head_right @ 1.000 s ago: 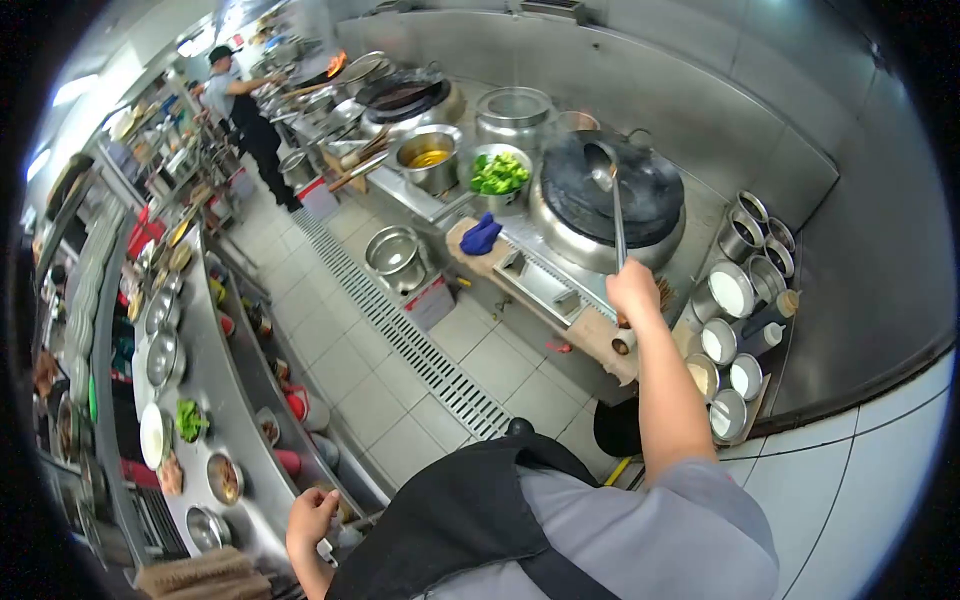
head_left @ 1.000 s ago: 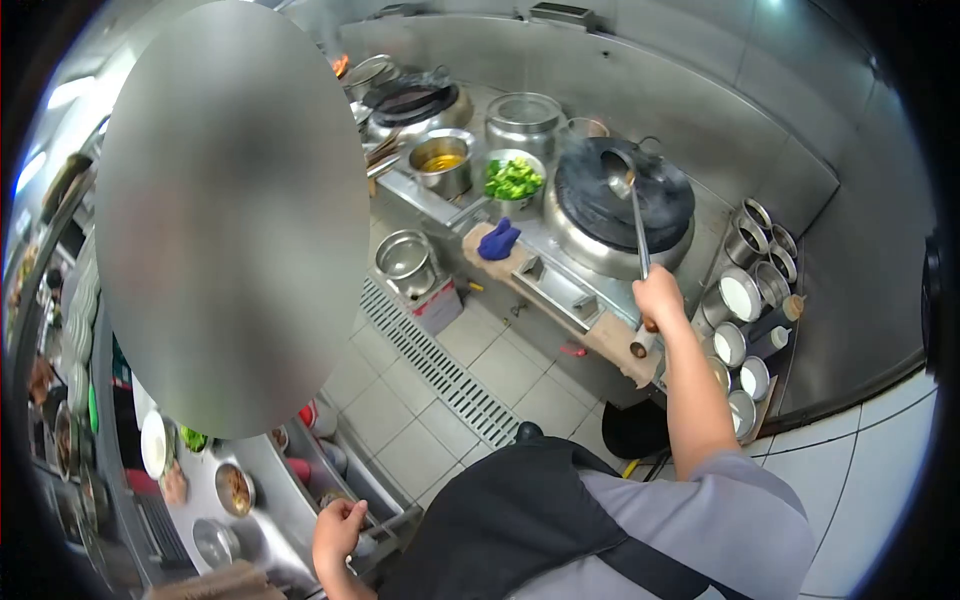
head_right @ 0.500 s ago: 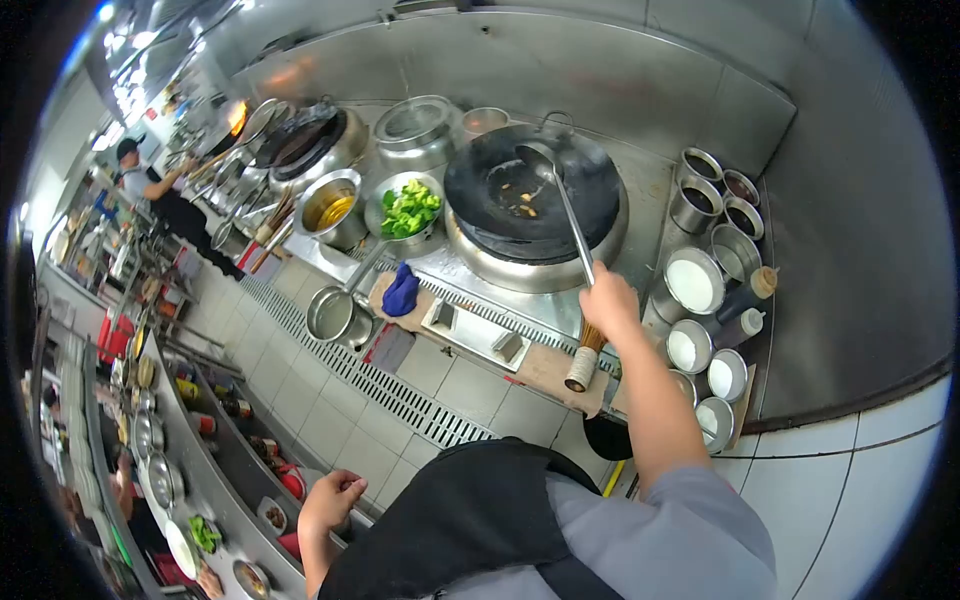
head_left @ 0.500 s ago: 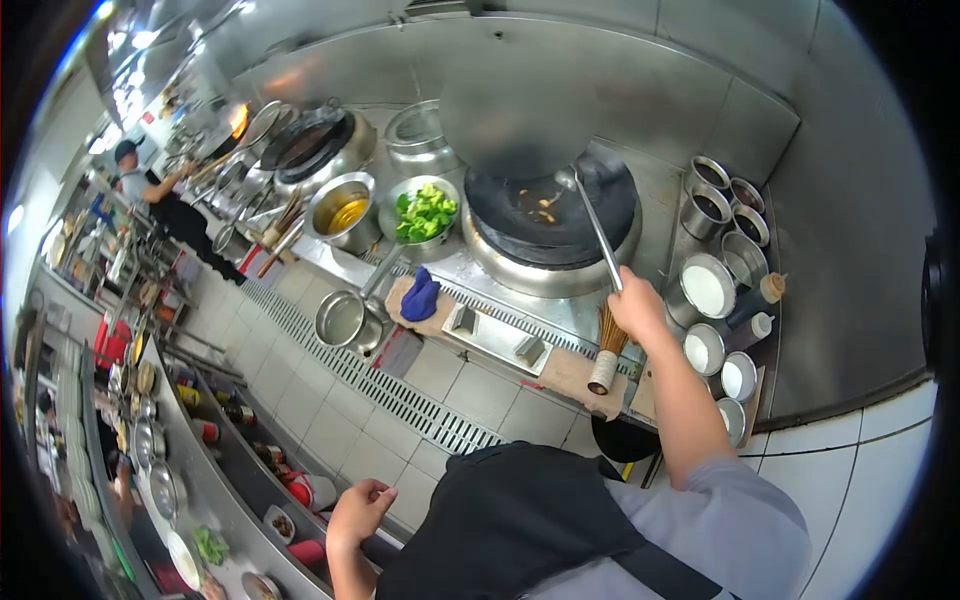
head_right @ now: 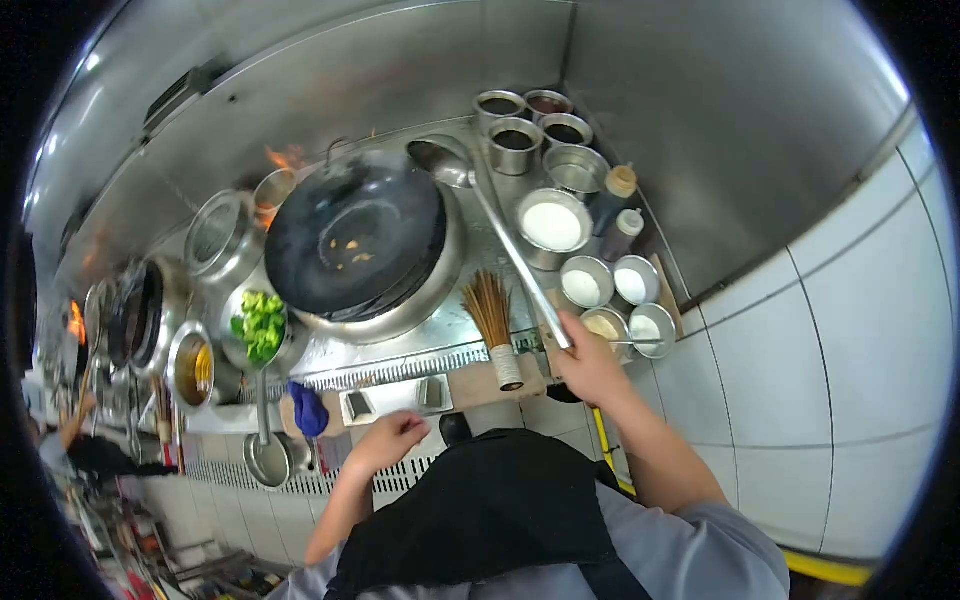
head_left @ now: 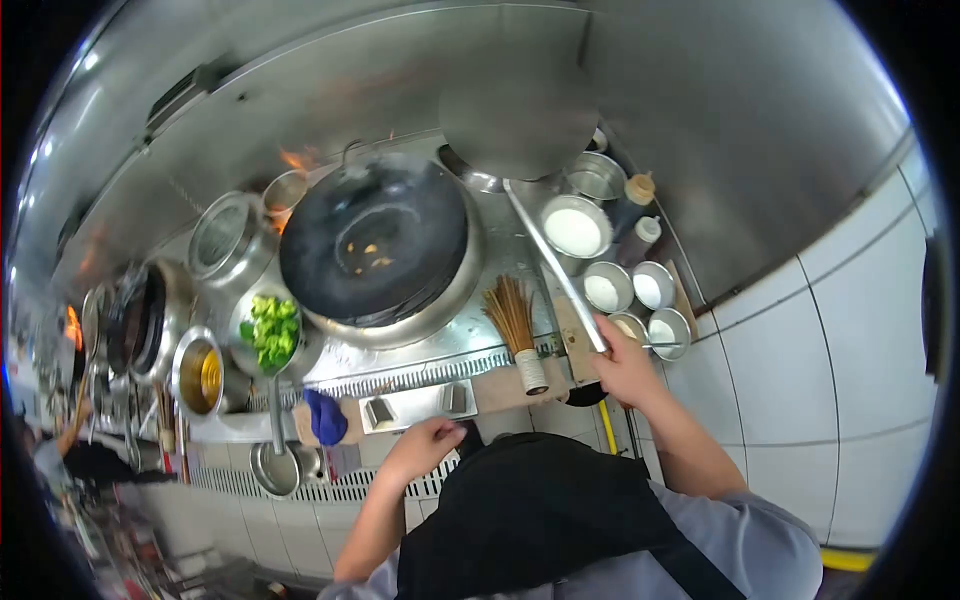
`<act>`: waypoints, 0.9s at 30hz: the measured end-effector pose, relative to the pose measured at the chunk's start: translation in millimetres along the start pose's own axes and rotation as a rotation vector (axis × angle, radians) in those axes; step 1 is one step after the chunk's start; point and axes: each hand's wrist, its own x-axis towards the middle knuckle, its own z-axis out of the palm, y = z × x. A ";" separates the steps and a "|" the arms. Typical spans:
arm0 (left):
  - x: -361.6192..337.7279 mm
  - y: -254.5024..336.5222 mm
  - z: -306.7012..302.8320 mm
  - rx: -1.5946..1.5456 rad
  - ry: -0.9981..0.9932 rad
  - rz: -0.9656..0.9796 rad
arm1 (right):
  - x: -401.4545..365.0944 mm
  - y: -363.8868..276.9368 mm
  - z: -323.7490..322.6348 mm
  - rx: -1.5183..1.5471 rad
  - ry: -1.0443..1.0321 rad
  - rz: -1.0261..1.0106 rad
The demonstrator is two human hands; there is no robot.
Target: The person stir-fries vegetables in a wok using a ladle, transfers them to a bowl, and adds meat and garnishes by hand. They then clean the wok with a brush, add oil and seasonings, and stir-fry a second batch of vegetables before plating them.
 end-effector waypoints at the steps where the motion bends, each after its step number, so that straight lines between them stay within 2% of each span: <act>1: 30.5 6.1 -1.0 0.074 -0.047 0.105 | -7.7 0.9 -9.6 0.001 0.031 0.019; 2: 59.8 16.6 -0.3 0.147 -0.093 0.208 | -16.1 4.3 -19.6 -0.131 0.111 0.058; 3: 85.5 32.5 4.3 0.089 -0.109 0.229 | -23.8 7.6 -24.9 -0.261 0.185 0.102; 5: 147.5 65.7 15.1 0.102 -0.086 0.423 | -29.8 18.2 -25.7 -0.339 0.264 0.097; 6: 183.8 82.1 23.2 -0.007 -0.156 0.359 | -33.4 21.5 -27.3 -0.425 0.320 0.072; 7: 227.6 86.9 36.8 -0.126 -0.146 0.334 | -33.3 13.7 -25.4 -0.462 0.300 0.164; 8: 255.8 105.4 42.5 -0.093 -0.040 0.295 | -33.6 15.8 -18.0 -0.456 0.340 0.194; 9: 311.7 94.9 59.5 -0.020 0.093 0.306 | -29.9 26.3 -8.9 -0.578 0.303 0.238; 10: 322.5 115.5 56.9 -0.090 -0.015 0.127 | -26.1 36.4 -0.1 -0.694 0.265 0.295; 11: 332.6 127.6 59.2 -0.301 -0.052 -0.046 | -23.8 41.4 10.1 -0.700 0.176 0.335; 12: 352.7 120.1 66.6 -0.424 -0.059 -0.059 | -22.1 39.1 19.7 -0.705 0.094 0.412; 13: 369.3 111.3 68.7 -0.523 -0.149 0.020 | -25.1 46.7 26.8 -0.674 0.021 0.368; 14: 397.6 100.3 75.2 -0.412 -0.142 -0.034 | -31.7 30.2 26.4 -0.591 0.075 0.371; 15: 399.7 98.6 75.1 -0.556 -0.163 -0.105 | -34.7 30.6 28.1 -0.521 0.124 0.318; 16: 414.0 92.2 73.6 -0.563 -0.239 -0.141 | -40.6 5.4 19.5 -0.434 0.124 0.374; 17: 433.4 87.3 74.7 -0.545 -0.270 -0.192 | -38.9 15.6 25.3 -0.450 0.204 0.251; 18: 417.8 102.7 69.7 -0.570 -0.338 -0.190 | -39.5 20.3 28.2 -0.560 0.305 0.138; 20: 413.3 116.3 71.5 -0.559 -0.240 -0.238 | -43.8 13.4 33.0 -0.503 0.341 0.248; 22: 412.6 129.8 77.2 -0.535 -0.262 -0.254 | -41.8 15.6 31.9 -0.472 0.345 0.177; 23: 409.7 129.7 75.5 -0.522 -0.221 -0.284 | -38.7 17.0 26.6 -0.453 0.226 0.234; 27: 403.4 131.0 77.7 -0.489 -0.190 -0.312 | -47.5 6.0 16.4 -0.442 0.270 0.214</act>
